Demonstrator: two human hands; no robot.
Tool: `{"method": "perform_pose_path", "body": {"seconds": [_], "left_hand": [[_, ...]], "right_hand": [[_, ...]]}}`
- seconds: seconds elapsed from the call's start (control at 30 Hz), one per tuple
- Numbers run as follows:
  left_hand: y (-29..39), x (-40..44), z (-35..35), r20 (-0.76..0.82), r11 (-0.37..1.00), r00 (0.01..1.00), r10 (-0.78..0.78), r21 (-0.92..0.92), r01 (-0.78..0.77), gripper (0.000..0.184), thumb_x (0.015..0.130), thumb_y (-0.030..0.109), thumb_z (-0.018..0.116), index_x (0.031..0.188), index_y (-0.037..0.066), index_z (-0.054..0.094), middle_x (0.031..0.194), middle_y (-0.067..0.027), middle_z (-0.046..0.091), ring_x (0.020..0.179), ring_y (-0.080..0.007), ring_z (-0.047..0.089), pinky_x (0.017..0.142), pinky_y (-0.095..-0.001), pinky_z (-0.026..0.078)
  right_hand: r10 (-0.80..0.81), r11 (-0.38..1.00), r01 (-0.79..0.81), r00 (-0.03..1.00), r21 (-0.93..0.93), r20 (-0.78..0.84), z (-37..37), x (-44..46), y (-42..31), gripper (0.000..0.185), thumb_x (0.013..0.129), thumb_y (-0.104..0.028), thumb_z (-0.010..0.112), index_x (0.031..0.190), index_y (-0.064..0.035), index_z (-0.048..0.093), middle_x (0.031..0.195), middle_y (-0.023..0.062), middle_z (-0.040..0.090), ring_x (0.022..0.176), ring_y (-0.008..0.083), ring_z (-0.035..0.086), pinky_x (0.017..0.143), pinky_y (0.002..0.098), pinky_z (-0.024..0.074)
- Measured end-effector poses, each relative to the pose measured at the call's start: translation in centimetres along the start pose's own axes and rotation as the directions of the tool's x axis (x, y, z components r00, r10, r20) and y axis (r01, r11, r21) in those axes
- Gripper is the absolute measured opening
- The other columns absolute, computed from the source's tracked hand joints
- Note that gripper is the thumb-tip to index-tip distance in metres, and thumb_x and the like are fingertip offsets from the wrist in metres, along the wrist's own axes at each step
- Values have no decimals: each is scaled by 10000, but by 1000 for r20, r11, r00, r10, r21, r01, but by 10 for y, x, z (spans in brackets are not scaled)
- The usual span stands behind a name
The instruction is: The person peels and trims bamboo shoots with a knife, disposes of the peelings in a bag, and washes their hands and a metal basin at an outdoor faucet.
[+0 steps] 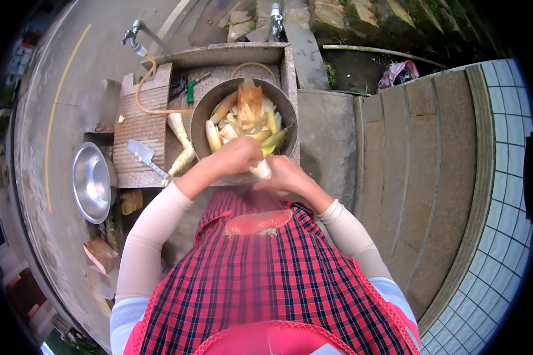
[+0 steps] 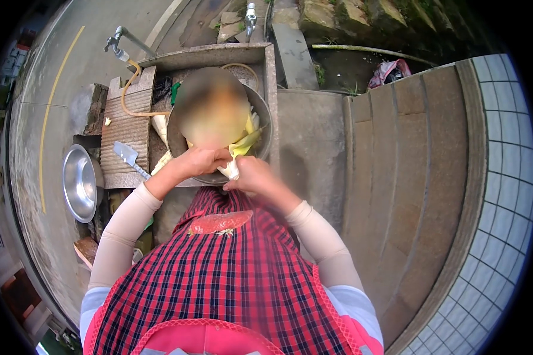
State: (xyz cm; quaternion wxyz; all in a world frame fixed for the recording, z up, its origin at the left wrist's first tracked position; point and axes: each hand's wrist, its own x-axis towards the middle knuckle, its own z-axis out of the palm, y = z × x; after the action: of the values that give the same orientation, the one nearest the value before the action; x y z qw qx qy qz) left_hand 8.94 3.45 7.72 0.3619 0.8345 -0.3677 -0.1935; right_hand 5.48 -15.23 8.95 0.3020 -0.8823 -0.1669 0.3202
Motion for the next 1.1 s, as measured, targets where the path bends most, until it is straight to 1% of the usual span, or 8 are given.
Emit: {"method": "perform_pose_path", "body": {"seconds": [0.13,0.37,0.53,0.77,0.87,0.93,1.0,1.1], "left_hand": [[1,2,13,-123,992,985,119,56,-113,136,671,42,643,799,17,607,778,-116,569,762,-300,573,662,-382,456],[36,-3,36,-312,996,946,86,25,-82,127,715,33,575,803,12,486,803,-144,474,795,-333,508,645,-397,423],[48,-29,52,-328,971,917,-226,-155,184,89,744,17,561,807,18,499,824,-141,503,807,-334,529,684,-413,437],[1,-62,49,-374,787,738,-561,36,616,121,741,70,620,849,16,605,848,-155,576,794,-334,593,694,-413,483],[-14,-58,33,-490,723,568,-661,-213,658,115,761,91,598,853,22,600,822,-138,597,804,-341,595,689,-426,470],[-11,-58,21,-694,770,442,-568,-257,585,154,776,54,579,925,14,576,850,-139,558,731,-315,577,673,-407,464],[11,-53,4,-720,865,526,-453,-211,456,271,739,36,616,1003,4,563,949,-150,540,824,-311,560,734,-394,462],[41,-33,-7,-545,934,812,-207,137,330,478,667,117,726,1087,-20,545,1081,-148,511,1035,-337,472,901,-406,394]], "right_hand": [[-21,994,26,999,-107,45,-18,-4,-9,522,593,-370,777,882,32,612,841,221,639,813,365,624,699,425,484],[-103,970,64,982,-233,-161,-12,3,9,520,576,-304,785,933,8,573,892,201,616,818,368,599,708,433,482],[-52,956,-12,976,-292,-212,-23,16,31,557,575,-315,782,991,-25,551,938,182,609,838,358,600,719,429,485],[-119,988,134,978,80,-169,-30,22,38,566,565,-331,804,970,-22,558,912,180,620,873,359,595,735,427,480],[-250,967,256,942,-2,-225,-29,23,33,552,566,-302,803,982,-37,554,925,156,616,876,345,590,748,415,481],[-302,942,258,931,-216,-206,-37,22,26,551,565,-286,800,992,-43,551,937,140,609,882,330,583,745,406,482],[-350,897,272,918,-349,-185,-39,22,27,554,559,-269,799,1001,-51,548,948,125,603,888,316,578,737,399,483],[-413,837,339,906,-430,-90,-42,28,28,576,546,-251,804,1020,-59,540,959,108,596,901,304,569,732,394,480]]}}
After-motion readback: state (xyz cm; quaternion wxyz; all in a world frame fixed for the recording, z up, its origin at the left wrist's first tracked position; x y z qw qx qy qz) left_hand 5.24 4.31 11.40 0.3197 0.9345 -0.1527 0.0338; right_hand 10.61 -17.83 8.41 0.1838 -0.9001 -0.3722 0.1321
